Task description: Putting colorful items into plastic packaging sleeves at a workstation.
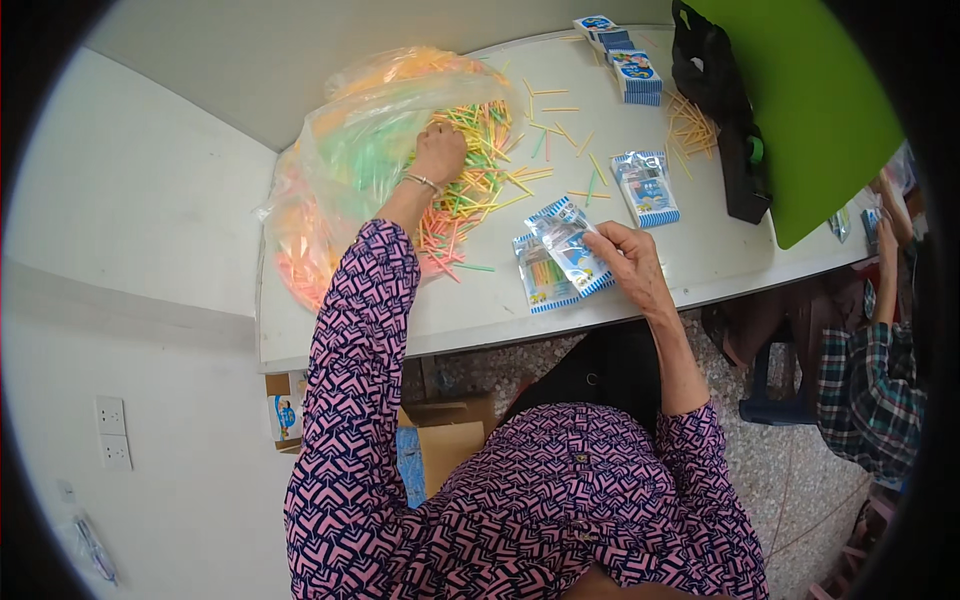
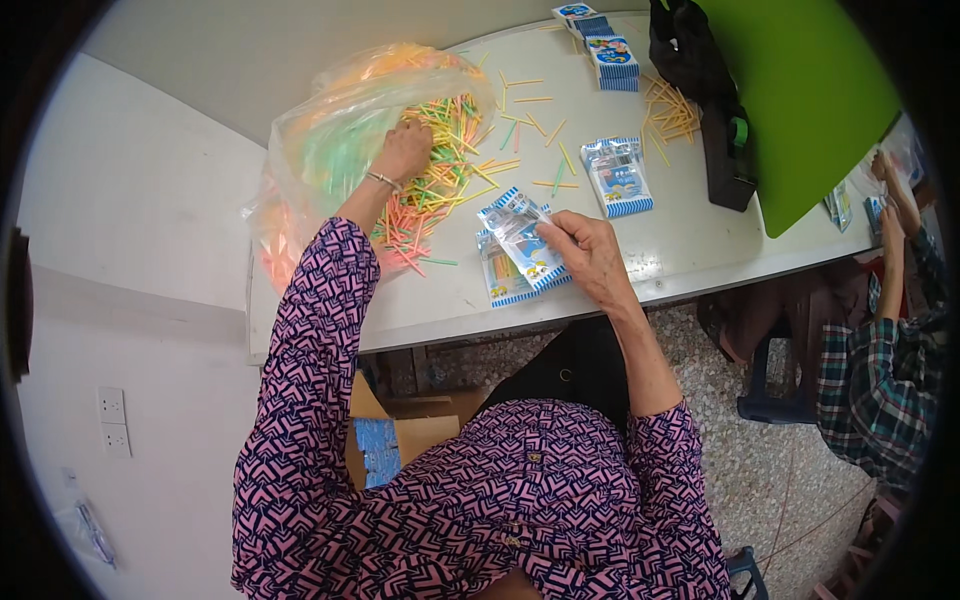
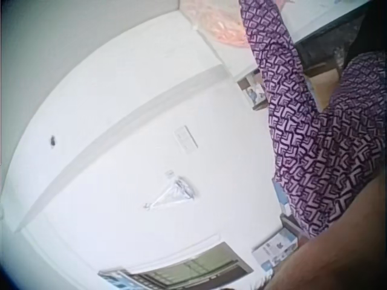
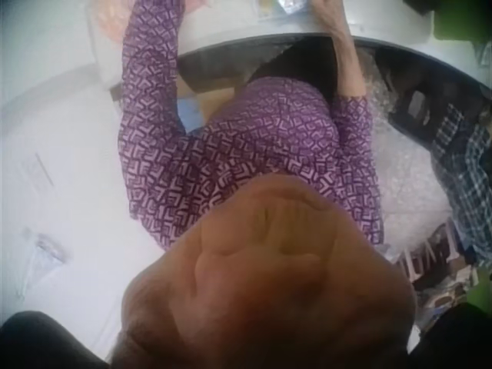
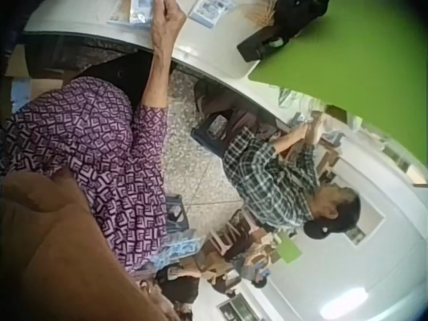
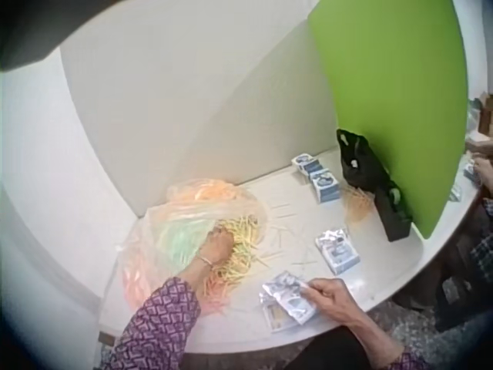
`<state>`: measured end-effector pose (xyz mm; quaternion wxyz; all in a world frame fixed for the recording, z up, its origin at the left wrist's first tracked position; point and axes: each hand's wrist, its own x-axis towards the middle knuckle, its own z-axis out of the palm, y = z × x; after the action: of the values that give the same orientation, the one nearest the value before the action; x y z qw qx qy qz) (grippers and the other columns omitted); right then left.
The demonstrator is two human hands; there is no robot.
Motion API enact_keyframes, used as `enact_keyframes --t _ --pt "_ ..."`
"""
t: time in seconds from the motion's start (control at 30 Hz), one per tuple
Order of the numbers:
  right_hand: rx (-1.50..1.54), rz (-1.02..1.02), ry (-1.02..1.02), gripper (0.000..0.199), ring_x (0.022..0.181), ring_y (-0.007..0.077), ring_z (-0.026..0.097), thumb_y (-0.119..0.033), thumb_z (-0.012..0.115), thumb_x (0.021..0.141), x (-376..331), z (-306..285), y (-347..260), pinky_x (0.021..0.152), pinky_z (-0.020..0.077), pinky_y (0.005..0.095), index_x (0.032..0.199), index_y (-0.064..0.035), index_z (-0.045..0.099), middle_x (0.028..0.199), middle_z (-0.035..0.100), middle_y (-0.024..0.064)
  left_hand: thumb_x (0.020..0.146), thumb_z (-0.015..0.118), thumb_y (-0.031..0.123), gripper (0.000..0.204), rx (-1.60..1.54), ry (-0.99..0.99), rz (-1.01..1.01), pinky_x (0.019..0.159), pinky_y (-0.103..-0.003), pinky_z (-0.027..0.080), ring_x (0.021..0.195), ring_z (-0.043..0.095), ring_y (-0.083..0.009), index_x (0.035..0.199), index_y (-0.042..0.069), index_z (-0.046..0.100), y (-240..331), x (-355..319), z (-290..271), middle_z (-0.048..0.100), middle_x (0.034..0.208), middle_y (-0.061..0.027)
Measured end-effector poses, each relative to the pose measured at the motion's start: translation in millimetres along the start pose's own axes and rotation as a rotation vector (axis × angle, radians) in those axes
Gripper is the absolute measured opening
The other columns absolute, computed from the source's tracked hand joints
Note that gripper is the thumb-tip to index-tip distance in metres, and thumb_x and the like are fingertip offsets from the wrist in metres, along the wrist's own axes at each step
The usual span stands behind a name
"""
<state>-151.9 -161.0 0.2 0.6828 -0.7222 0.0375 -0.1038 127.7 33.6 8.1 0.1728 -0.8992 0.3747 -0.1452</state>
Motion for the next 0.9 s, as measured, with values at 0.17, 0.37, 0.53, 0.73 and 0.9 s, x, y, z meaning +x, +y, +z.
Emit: enact_keyframes --t 0.17,0.37,0.53,0.73,0.9 --pt "0.013 0.017 0.022 0.022 0.062 0.0017 0.042 -0.017 0.059 0.088 0.2 -5.4 2.0 0.054 0.0335 0.0191 0.085 0.0038 0.063 0.066 0.053 -0.0051 0.081 0.051 0.013 0.017 -0.212 0.134 -0.025 0.072 -0.046 0.05 0.09 0.058 -0.0376 0.088 -0.001 0.058 -13.4 -11.8 4.0 0.062 0.091 -0.0199" --pt "0.156 0.002 0.102 0.019 0.064 0.001 0.043 -0.017 0.058 0.089 14.8 -0.9 13.1 0.056 0.033 0.0175 0.084 0.0002 0.063 0.07 0.055 -0.0059 0.086 0.048 0.014 0.02 -0.689 0.258 -0.242 0.073 -0.045 0.049 0.077 0.057 -0.0437 0.092 -0.005 0.05 -19.3 -20.2 -25.4 0.06 0.079 -0.0249" --pt "0.602 -0.029 0.159 0.015 0.072 0.004 0.051 -0.018 0.056 0.09 44.0 26.9 15.9 0.065 0.0383 0.0178 0.087 -0.0039 0.06 0.085 0.061 -0.0012 0.094 0.045 0.019 0.021 -1.769 0.234 -0.217 0.076 -0.036 0.049 0.082 0.062 -0.0238 0.094 0.0 0.055 14.5 -34.8 -69.8 0.062 0.089 -0.0128" --pt "1.186 0.233 0.311 0.021 0.103 0.0196 0.055 -0.018 0.049 0.093 85.3 81.6 11.3 0.09 0.0421 0.0299 0.101 0.0 0.057 0.108 0.06 0.0134 0.092 0.052 0.018 0.02 -2.664 0.007 -0.19 0.078 -0.033 0.051 0.087 0.061 -0.0193 0.098 -0.001 0.055 87.9 -47.4 -70.8 0.061 0.094 -0.0123" --pt "1.323 0.143 0.408 0.026 0.104 0.0243 0.054 -0.017 0.043 0.095 97.4 88.2 29.0 0.097 0.0405 0.0361 0.108 0.0032 0.053 0.112 0.057 0.0153 0.088 0.054 0.003 0.015 -2.635 0.322 -0.433 0.078 -0.031 0.052 0.087 0.061 -0.0188 0.102 -0.002 0.053 133.0 -49.1 -71.3 0.06 0.095 -0.0117"
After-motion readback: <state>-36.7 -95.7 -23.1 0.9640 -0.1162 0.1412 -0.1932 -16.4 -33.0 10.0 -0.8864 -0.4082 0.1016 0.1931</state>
